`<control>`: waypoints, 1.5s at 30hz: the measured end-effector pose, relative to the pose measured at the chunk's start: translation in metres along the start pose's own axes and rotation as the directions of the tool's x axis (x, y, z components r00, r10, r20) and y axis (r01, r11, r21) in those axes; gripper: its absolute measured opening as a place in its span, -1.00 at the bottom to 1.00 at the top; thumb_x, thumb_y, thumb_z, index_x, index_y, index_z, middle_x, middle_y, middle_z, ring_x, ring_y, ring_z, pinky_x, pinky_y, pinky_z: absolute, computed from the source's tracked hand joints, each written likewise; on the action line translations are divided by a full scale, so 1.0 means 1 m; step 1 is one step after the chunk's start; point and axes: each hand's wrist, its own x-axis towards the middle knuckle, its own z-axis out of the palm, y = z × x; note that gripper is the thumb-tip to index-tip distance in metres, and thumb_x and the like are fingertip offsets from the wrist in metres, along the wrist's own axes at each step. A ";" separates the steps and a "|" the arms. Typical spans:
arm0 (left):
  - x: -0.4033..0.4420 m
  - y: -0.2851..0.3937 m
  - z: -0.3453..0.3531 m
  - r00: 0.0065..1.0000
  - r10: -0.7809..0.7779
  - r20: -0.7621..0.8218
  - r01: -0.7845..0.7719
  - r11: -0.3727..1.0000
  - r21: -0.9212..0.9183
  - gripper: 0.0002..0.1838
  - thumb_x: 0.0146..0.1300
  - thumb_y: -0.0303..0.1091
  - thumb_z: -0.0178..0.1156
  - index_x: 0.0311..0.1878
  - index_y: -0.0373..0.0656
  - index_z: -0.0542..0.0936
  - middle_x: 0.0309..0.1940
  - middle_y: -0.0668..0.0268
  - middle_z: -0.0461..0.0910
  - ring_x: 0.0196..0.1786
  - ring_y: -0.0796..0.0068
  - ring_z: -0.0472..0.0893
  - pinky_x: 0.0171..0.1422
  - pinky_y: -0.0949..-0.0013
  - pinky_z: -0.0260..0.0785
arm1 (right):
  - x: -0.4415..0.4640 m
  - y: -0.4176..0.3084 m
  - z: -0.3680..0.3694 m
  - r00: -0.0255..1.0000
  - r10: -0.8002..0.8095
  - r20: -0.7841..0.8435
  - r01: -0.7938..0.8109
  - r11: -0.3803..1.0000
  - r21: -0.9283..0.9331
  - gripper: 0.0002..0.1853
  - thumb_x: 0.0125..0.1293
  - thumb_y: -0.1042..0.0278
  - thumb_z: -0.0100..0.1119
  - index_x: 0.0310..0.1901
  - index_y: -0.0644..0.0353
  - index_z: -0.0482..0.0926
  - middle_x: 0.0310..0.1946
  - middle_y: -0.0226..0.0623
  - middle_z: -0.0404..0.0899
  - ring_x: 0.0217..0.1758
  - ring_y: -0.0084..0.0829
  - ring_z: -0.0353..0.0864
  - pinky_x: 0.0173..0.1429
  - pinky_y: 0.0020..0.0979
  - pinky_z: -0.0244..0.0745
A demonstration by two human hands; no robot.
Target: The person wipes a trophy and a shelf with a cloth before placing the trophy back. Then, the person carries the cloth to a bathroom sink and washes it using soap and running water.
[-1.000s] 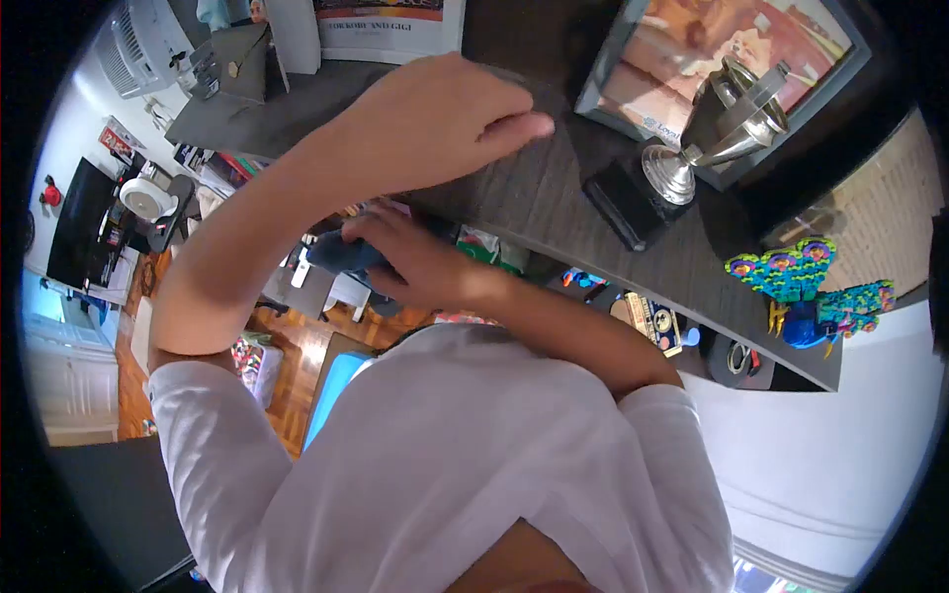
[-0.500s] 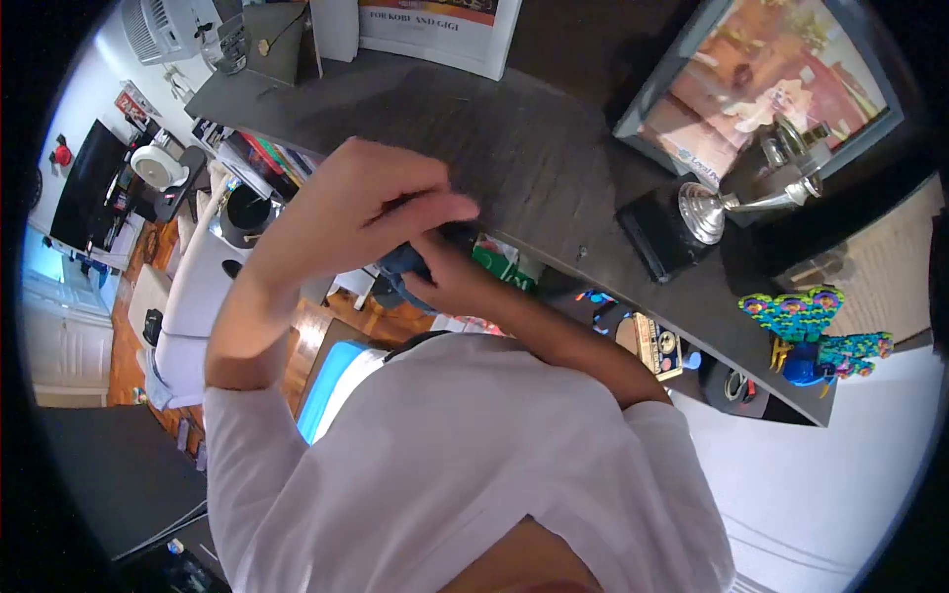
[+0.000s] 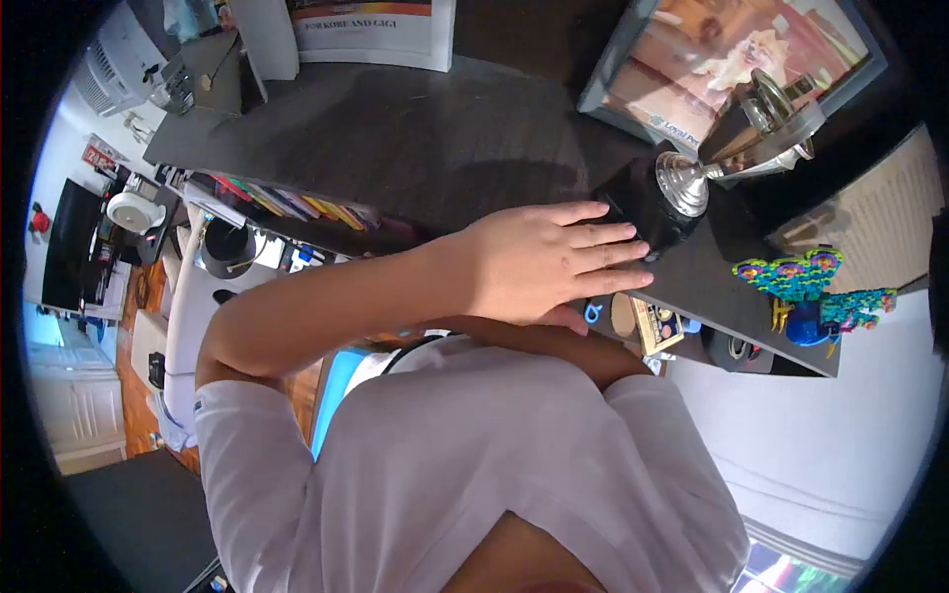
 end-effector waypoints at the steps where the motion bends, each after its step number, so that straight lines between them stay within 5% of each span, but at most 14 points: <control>1: 0.002 -0.001 0.002 1.000 0.006 0.003 -0.006 1.000 0.019 -0.27 0.13 0.10 0.01 0.32 -0.03 0.13 0.32 0.29 0.12 0.34 0.37 0.17 0.41 0.23 -0.06 | 0.000 0.000 -0.002 1.000 0.001 -0.002 -0.001 1.000 0.004 -0.57 0.04 0.41 0.10 -0.01 0.20 0.31 -0.10 -0.02 0.39 0.00 -0.10 0.39 0.05 -0.22 0.29; 12: -0.048 -0.004 -0.018 0.900 -0.413 -0.137 0.425 0.902 0.071 -0.28 -0.02 0.03 0.17 0.13 -0.28 0.34 0.06 0.08 0.37 0.09 0.19 0.41 0.22 0.21 0.21 | 0.004 -0.001 -0.001 1.000 -0.005 0.013 0.004 0.998 0.056 -0.58 0.03 0.45 0.10 -0.01 0.20 0.31 -0.10 -0.03 0.39 0.00 -0.10 0.39 0.04 -0.22 0.30; 15: -0.044 0.002 -0.021 0.943 -0.298 -0.145 0.293 0.954 -0.054 -0.39 0.03 -0.10 0.16 0.11 -0.27 0.37 0.00 0.13 0.42 0.04 0.23 0.44 0.15 0.24 0.28 | 0.006 0.000 0.001 1.000 -0.014 0.028 0.013 0.999 0.048 -0.58 0.03 0.46 0.10 -0.01 0.20 0.31 -0.11 -0.03 0.38 0.00 -0.10 0.39 0.04 -0.22 0.30; 19: -0.046 0.006 -0.008 0.980 -0.127 -0.153 0.143 0.985 0.094 -0.55 -0.01 -0.27 0.13 -0.02 -0.25 0.46 -0.08 0.25 0.46 -0.04 0.33 0.47 0.02 0.36 0.36 | 0.007 -0.001 -0.001 1.000 -0.019 0.016 0.017 0.998 0.066 -0.58 0.03 0.47 0.10 -0.01 0.20 0.31 -0.11 -0.04 0.38 -0.01 -0.11 0.39 0.04 -0.22 0.30; 24: -0.064 0.009 -0.038 0.987 -0.162 0.015 0.159 0.981 0.113 -0.66 -0.11 -0.32 0.14 -0.20 -0.21 0.50 -0.20 0.34 0.48 -0.16 0.41 0.50 -0.13 0.44 0.40 | 0.008 -0.012 -0.009 1.000 -0.025 -0.011 0.026 0.985 0.168 -0.58 0.03 0.48 0.10 -0.02 0.20 0.31 -0.11 -0.04 0.38 -0.01 -0.11 0.39 0.04 -0.22 0.30; 26: -0.082 0.014 -0.034 0.944 -0.276 -0.179 0.283 0.959 0.013 -0.77 -0.11 -0.31 0.12 -0.34 -0.17 0.48 -0.31 0.37 0.44 -0.21 0.39 0.48 -0.19 0.41 0.39 | 0.011 -0.015 -0.011 0.999 -0.033 -0.019 0.036 0.981 0.189 -0.58 0.02 0.49 0.10 -0.02 0.20 0.31 -0.11 -0.04 0.38 -0.01 -0.11 0.39 0.04 -0.22 0.30; 29: -0.133 0.021 -0.029 0.818 -0.370 -0.440 0.400 0.916 -0.026 -0.82 -0.10 -0.30 0.16 -0.40 -0.15 0.49 -0.37 0.35 0.46 -0.28 0.31 0.48 -0.28 0.32 0.38 | 0.015 -0.014 -0.012 0.998 -0.044 -0.040 0.053 0.969 0.242 -0.58 0.02 0.50 0.10 -0.02 0.20 0.31 -0.11 -0.05 0.38 -0.01 -0.11 0.39 0.04 -0.22 0.30; 31: -0.171 0.043 -0.033 0.491 -0.744 -0.453 0.764 0.618 -0.185 -0.84 -0.03 -0.32 0.19 -0.41 -0.18 0.53 -0.42 0.27 0.48 -0.36 0.24 0.49 -0.31 0.27 0.35 | 0.015 -0.004 -0.007 0.995 -0.066 -0.074 0.084 0.960 0.268 -0.58 0.02 0.51 0.10 -0.02 0.20 0.31 -0.11 -0.05 0.38 -0.01 -0.11 0.39 0.04 -0.22 0.30; 33: -0.212 0.059 -0.031 0.257 -0.820 -0.511 0.906 0.389 -0.169 -0.85 0.01 -0.32 0.23 -0.44 -0.20 0.53 -0.50 0.22 0.46 -0.42 0.18 0.49 -0.32 0.27 0.33 | 0.013 0.006 0.002 0.999 -0.024 -0.045 0.037 0.948 0.316 -0.56 0.03 0.51 0.09 0.01 0.20 0.27 -0.11 -0.05 0.37 0.00 -0.10 0.38 0.09 -0.24 0.27; 35: -0.245 0.073 -0.021 -0.097 -0.945 -0.314 0.983 -0.041 -0.181 -0.84 0.02 -0.33 0.25 -0.44 -0.21 0.53 -0.47 0.19 0.47 -0.40 0.14 0.50 -0.32 0.26 0.32 | 0.011 0.006 0.003 0.992 0.092 0.081 -0.118 0.893 0.435 -0.54 0.02 0.52 0.09 0.01 0.21 0.26 -0.10 -0.06 0.36 0.01 -0.09 0.37 0.12 -0.26 0.25; 36: -0.266 0.076 0.000 -0.156 -0.934 -0.320 0.962 -0.070 -0.264 -0.89 0.03 -0.46 0.24 -0.39 -0.25 0.54 -0.47 0.23 0.41 -0.37 0.25 0.45 -0.26 0.32 0.31 | 0.012 0.007 0.003 1.000 -0.013 0.025 0.004 0.944 0.331 -0.54 0.02 0.53 0.08 0.01 0.22 0.25 -0.10 -0.05 0.35 0.03 -0.11 0.37 0.14 -0.28 0.23; 37: -0.267 0.082 0.001 -0.105 -0.959 -0.262 0.992 -0.081 -0.102 -0.75 0.04 -0.40 0.24 -0.16 -0.15 0.55 -0.19 0.18 0.43 -0.14 0.21 0.49 -0.07 0.30 0.35 | 0.013 0.007 0.007 0.999 -0.034 0.032 0.022 0.946 0.322 -0.55 0.02 0.53 0.08 0.01 0.22 0.26 -0.10 -0.06 0.35 0.03 -0.11 0.37 0.14 -0.28 0.23; 39: -0.252 0.077 0.002 -0.068 -0.952 -0.300 0.992 -0.031 -0.125 -0.54 0.05 -0.33 0.24 0.08 -0.05 0.44 0.07 0.14 0.34 0.13 0.14 0.38 0.14 0.27 0.28 | 0.013 0.010 0.012 0.997 -0.063 0.034 0.051 0.954 0.296 -0.55 0.02 0.54 0.07 0.01 0.22 0.26 -0.10 -0.06 0.35 0.04 -0.12 0.36 0.15 -0.28 0.23; 45: -0.192 0.026 -0.046 0.469 -0.751 -0.465 0.869 0.487 0.091 -0.35 0.00 -0.23 0.25 0.22 -0.07 0.32 0.24 0.17 0.22 0.31 0.13 0.19 0.33 0.20 0.07 | 0.014 0.015 0.018 0.998 -0.052 -0.023 0.056 0.965 0.257 -0.55 0.08 0.55 0.05 0.05 0.24 0.25 -0.10 -0.09 0.37 -0.02 -0.28 0.41 0.11 -0.34 0.28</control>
